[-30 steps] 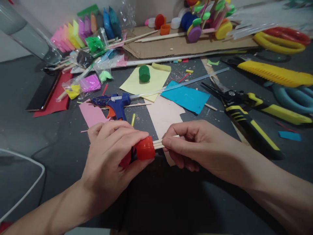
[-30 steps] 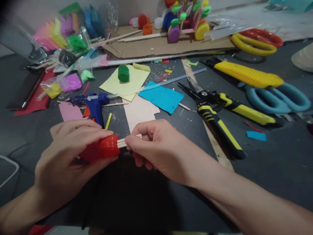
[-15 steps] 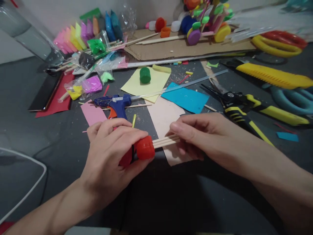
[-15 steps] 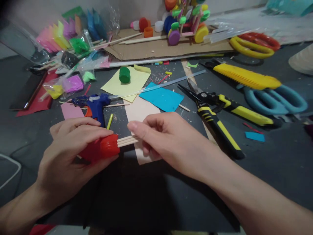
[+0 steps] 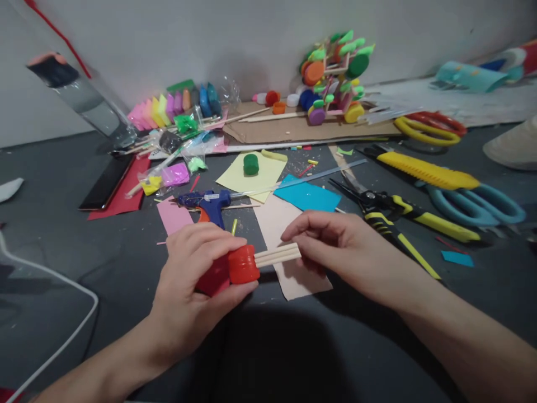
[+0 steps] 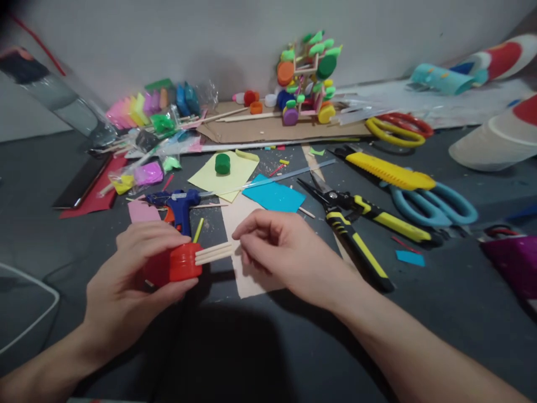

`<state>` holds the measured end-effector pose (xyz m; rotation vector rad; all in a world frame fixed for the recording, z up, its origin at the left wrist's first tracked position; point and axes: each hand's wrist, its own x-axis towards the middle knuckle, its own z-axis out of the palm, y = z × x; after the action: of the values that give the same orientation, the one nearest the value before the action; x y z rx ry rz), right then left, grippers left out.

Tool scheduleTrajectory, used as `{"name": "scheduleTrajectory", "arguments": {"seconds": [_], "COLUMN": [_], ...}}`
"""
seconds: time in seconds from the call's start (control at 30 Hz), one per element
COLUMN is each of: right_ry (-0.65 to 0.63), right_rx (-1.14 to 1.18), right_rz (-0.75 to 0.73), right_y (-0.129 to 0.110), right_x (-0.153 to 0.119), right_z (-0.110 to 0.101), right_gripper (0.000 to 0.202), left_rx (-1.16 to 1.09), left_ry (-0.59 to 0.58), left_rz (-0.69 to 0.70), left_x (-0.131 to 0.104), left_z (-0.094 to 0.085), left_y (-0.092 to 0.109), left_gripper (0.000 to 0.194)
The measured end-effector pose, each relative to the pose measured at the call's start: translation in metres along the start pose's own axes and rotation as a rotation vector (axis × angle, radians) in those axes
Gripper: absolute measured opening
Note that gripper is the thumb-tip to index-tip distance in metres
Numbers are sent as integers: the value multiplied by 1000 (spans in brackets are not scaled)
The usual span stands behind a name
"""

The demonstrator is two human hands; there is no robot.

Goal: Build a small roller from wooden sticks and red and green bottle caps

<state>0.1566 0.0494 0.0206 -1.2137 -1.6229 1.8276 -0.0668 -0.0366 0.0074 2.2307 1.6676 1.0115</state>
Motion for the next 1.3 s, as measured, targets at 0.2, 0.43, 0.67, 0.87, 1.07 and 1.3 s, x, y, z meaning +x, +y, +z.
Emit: {"name": "scheduleTrajectory", "arguments": {"seconds": [0.2,0.43,0.67,0.87,1.07,1.3], "right_ry": [-37,34,142,200,286,352], "right_rx": [-184,-360,-541,-588,-679,-764], "right_rz": [-172,-577,-843,-879,-887,-866], "right_y": [1,9,17,20,19,23], "right_x": [-9,-16,-14,-13,-14,-16], "right_z": [14,15,19,25,29,36], "right_gripper": [9,39,32,30,25,26], "left_rx": [-527,-1127,-1178,-1180,-1225,-1301], "left_ry": [68,-31,-30,-97,-106,-198], "left_rz": [-254,-567,-571,-494,-548,-629], "left_x": [-4,4,2,0,2,8], "left_z": [2,7,12,11,12,8], "left_y": [9,24,21,16,18,23], "left_gripper": [39,38,40,49,47,42]}}
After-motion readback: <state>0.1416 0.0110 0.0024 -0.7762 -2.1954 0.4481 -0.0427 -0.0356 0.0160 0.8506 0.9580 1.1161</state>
